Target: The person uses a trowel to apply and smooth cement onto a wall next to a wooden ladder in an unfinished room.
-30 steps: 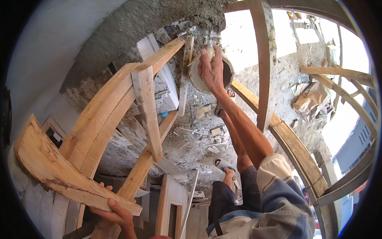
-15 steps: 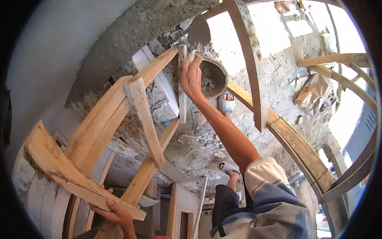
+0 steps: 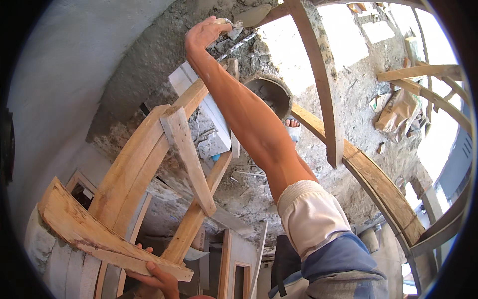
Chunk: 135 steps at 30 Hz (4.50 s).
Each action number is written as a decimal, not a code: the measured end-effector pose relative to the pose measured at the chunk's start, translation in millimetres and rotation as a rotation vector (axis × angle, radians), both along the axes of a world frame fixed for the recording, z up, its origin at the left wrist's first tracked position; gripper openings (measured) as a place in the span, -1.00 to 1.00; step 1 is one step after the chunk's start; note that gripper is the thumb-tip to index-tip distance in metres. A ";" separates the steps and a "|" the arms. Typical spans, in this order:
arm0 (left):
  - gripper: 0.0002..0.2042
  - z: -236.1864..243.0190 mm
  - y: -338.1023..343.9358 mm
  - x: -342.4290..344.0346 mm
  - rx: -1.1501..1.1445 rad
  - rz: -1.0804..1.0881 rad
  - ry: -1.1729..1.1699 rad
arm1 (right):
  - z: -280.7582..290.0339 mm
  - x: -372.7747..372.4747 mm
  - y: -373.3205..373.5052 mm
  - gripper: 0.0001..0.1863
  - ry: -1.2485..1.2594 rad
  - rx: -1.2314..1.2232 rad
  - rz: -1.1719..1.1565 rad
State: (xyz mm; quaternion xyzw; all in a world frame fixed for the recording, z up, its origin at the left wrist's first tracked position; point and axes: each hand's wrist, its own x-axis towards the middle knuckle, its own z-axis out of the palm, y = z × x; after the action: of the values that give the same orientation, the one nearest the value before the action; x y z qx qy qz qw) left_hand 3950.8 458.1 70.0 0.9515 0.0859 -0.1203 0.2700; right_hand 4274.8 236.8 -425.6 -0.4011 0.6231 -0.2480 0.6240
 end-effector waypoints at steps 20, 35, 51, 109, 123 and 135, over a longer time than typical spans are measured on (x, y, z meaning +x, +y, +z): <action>-0.11 14.3 108.1 -76.6 0.087 -0.125 0.121 | -9.4 36.8 -143.8 -0.73 -0.097 -0.034 0.439; -0.30 8.6 11.5 -2.7 0.204 0.107 0.070 | 48.9 -63.7 -106.1 -0.68 -0.515 0.273 0.883; -0.35 0.7 18.6 -10.2 0.106 0.111 -0.016 | 104.7 -337.0 -127.7 -0.53 0.457 -0.379 1.347; -0.35 2.5 18.4 -5.5 0.171 0.104 -0.091 | 98.6 -196.4 -146.4 -0.50 0.445 -1.041 2.037; -0.19 8.6 24.6 -12.2 0.049 -0.032 0.057 | 40.0 9.0 -177.2 -0.58 0.476 -1.148 2.046; -0.21 12.8 54.9 -35.3 0.031 -0.003 0.055 | 60.8 2.5 -156.0 -0.59 0.279 -1.214 1.783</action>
State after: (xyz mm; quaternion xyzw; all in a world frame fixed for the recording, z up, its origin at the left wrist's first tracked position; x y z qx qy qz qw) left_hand 3915.5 513.0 82.8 0.9520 0.0937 -0.1453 0.2526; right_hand 4277.3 80.8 -364.8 -0.9753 -0.0532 0.0752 0.2008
